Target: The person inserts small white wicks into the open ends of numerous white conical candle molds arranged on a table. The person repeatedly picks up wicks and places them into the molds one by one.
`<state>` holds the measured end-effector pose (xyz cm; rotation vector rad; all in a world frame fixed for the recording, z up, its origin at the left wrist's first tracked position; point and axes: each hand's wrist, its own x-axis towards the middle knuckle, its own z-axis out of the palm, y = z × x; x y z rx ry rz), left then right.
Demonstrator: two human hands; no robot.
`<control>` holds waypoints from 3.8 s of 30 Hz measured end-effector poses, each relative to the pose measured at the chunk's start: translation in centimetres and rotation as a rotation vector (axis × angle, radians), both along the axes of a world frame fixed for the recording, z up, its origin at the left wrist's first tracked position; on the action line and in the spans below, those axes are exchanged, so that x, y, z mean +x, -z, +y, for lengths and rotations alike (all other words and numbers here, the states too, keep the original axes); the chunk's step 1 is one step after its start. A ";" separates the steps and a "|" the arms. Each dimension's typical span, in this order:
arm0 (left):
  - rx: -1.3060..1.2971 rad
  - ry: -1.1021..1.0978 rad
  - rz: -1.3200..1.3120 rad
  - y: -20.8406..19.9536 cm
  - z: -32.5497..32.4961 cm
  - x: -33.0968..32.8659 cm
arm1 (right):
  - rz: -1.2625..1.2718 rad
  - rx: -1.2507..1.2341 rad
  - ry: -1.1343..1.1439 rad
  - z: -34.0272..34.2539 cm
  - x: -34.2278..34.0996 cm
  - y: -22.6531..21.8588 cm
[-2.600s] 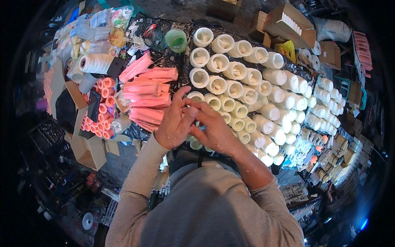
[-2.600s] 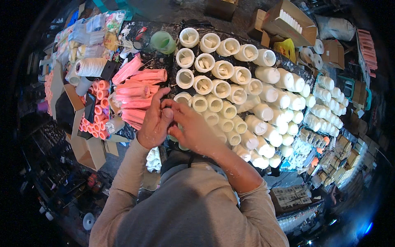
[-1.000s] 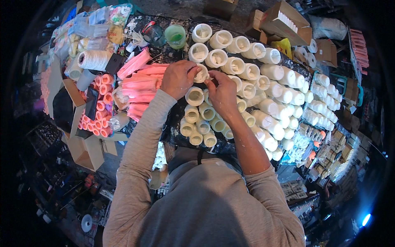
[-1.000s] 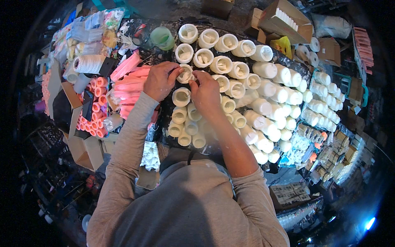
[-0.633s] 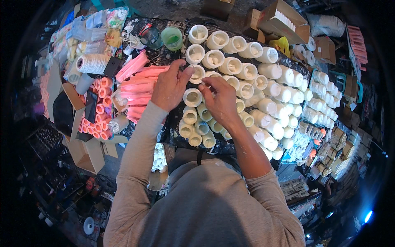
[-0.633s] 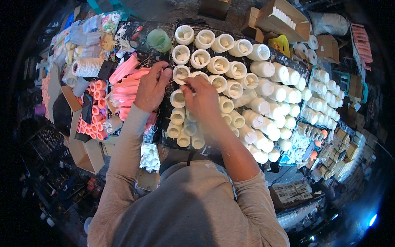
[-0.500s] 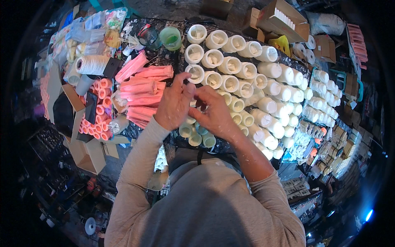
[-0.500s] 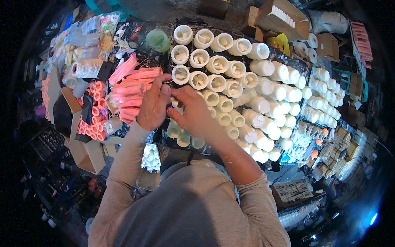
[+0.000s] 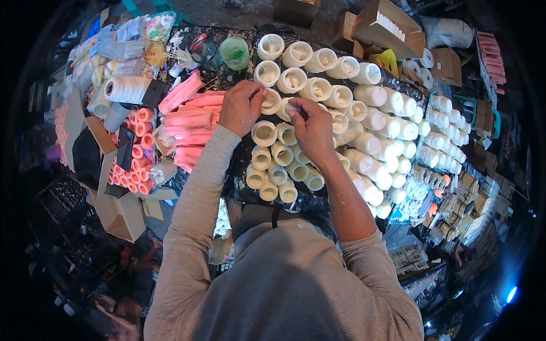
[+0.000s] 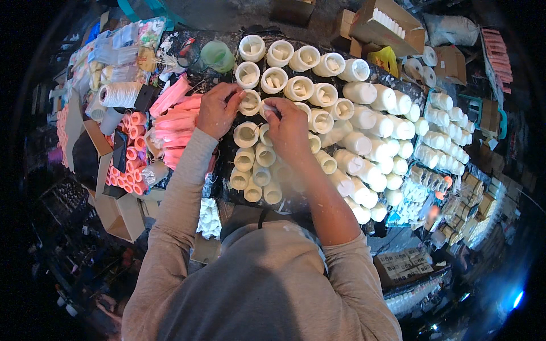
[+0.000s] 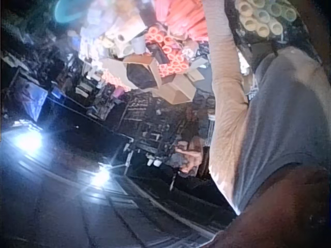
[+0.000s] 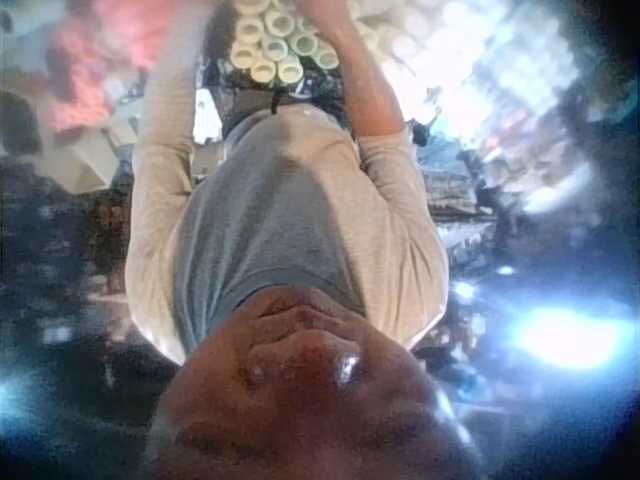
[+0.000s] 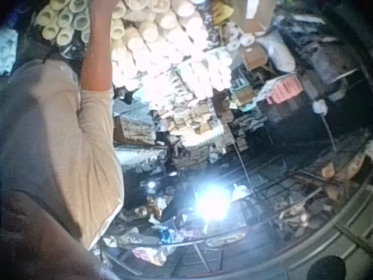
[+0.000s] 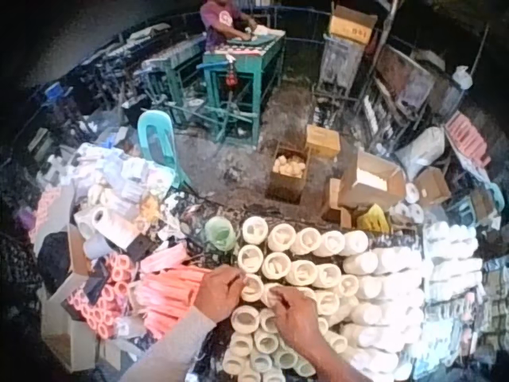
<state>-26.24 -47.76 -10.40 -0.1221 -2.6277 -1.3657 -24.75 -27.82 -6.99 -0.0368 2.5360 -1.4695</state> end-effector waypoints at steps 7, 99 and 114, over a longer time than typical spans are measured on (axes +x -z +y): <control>-0.015 -0.028 -0.155 -0.2 -0.4 2.9 | 0.383 0.097 -0.193 -1.8 -2.8 2.9; 0.142 -0.228 -0.350 0.0 -1.1 5.7 | 0.403 0.331 -0.093 6.2 5.0 -4.4; 0.063 -0.014 -0.353 -6.5 11.7 16.3 | -0.254 0.796 0.753 52.5 36.9 6.6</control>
